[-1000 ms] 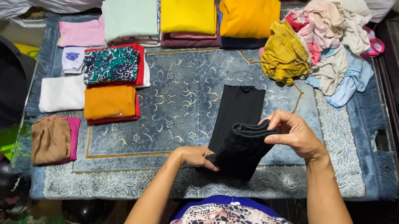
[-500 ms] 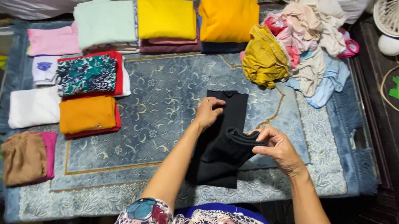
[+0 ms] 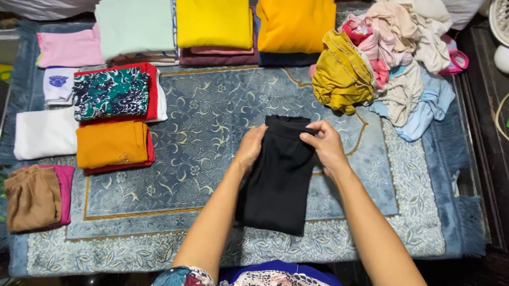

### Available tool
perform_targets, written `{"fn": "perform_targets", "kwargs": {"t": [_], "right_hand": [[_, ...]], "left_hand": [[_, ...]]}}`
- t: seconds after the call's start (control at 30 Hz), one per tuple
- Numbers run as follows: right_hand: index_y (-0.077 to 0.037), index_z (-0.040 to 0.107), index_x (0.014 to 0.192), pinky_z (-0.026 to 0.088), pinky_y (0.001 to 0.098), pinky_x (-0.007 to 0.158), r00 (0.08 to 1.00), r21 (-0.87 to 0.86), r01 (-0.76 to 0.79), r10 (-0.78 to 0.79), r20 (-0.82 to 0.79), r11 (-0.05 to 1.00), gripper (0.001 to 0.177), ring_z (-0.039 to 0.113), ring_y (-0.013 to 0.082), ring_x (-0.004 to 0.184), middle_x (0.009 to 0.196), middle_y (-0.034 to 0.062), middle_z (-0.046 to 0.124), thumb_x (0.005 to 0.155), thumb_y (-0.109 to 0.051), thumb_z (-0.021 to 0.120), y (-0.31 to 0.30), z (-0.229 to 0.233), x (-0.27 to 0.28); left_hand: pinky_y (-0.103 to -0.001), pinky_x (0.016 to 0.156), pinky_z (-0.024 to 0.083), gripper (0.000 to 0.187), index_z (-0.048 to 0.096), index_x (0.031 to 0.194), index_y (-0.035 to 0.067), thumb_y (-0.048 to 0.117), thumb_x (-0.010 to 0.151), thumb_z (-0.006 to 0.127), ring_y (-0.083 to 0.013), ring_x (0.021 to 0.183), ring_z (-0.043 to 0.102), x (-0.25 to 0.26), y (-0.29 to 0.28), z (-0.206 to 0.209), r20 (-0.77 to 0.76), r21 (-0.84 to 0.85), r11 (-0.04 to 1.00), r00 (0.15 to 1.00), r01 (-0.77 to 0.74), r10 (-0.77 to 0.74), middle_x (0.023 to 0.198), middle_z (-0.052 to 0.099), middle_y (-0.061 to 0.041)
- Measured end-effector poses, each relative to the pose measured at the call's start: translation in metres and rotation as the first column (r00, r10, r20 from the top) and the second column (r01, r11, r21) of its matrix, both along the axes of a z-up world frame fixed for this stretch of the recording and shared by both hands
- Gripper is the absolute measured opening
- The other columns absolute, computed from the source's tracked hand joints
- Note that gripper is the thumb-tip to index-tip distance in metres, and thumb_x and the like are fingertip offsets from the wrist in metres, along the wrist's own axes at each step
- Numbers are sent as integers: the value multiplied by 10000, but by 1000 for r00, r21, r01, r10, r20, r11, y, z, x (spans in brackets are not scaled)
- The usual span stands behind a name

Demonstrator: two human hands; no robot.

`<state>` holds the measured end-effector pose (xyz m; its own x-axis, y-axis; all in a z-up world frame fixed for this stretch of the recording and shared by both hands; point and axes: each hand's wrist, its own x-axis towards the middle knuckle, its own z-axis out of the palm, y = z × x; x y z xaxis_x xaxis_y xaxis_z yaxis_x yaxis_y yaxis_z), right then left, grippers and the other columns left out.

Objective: Folding various articles of clothing and organizing them into stacks.

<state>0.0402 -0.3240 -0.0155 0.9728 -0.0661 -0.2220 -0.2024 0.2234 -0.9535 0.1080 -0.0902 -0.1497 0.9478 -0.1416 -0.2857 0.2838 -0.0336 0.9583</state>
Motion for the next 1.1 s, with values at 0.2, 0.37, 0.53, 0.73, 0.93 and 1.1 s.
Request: {"fn": "perform_targets", "kwargs": {"t": [0.2, 0.37, 0.53, 0.73, 0.93, 1.1], "right_hand": [[-51, 608, 1086, 525, 266, 806, 994, -70, 77, -82, -70, 995, 304, 637, 113, 877, 970, 32, 677, 841, -4, 782, 11, -4, 14], [-46, 588, 1261, 492, 342, 927, 988, -472, 116, -51, 149, 874, 514, 605, 204, 1070, 1167, 78, 651, 804, -79, 821, 19, 20, 19], [-24, 541, 1414, 439, 435, 963, 966, -873, 128, 142, 218, 470, 836, 557, 338, 1123, 1238, 180, 623, 681, -140, 925, 13, -1, 33], [-43, 664, 1198, 535, 315, 883, 995, -426, -98, 97, -24, 899, 616, 681, 173, 948, 1026, 38, 735, 620, -53, 876, 1, 36, 51], [-69, 597, 1112, 545, 310, 970, 936, -92, 26, 8, 353, 995, 469, 661, 141, 1019, 1075, 25, 691, 719, 29, 834, 14, 186, 30], [-61, 601, 1056, 481, 320, 1056, 869, -483, -131, 335, 365, 866, 441, 636, 173, 1163, 1163, 55, 678, 663, 54, 767, 10, 167, -11]], "left_hand": [[-318, 888, 525, 354, 710, 1107, -29, 185, 849, 823, -212, 977, 662, -18, 1, 82, 99, 200, 980, 995, -1, -19, 1075, 679, -141], [-335, 903, 544, 492, 645, 1188, 19, 229, 790, 843, -260, 1029, 683, -16, -13, 95, 256, 261, 947, 959, -190, 122, 1179, 674, -169], [-539, 835, 453, 797, 621, 1301, -14, 181, 616, 978, -454, 1103, 599, -7, -31, 150, 333, 609, 777, 940, -158, -71, 1246, 665, -231], [-324, 840, 569, 408, 724, 1111, -24, 25, 727, 855, -181, 885, 711, 22, -23, 169, -54, -103, 960, 962, 260, -266, 1005, 776, -82], [-273, 889, 511, 371, 626, 1094, 26, -17, 784, 825, -110, 949, 609, 2, 0, 332, 412, -73, 936, 865, 345, -287, 1007, 676, 2], [-296, 871, 514, 423, 555, 1139, 102, -26, 780, 738, -115, 955, 627, -36, 22, 304, 422, 323, 866, 760, 382, -493, 974, 669, -50]]}}
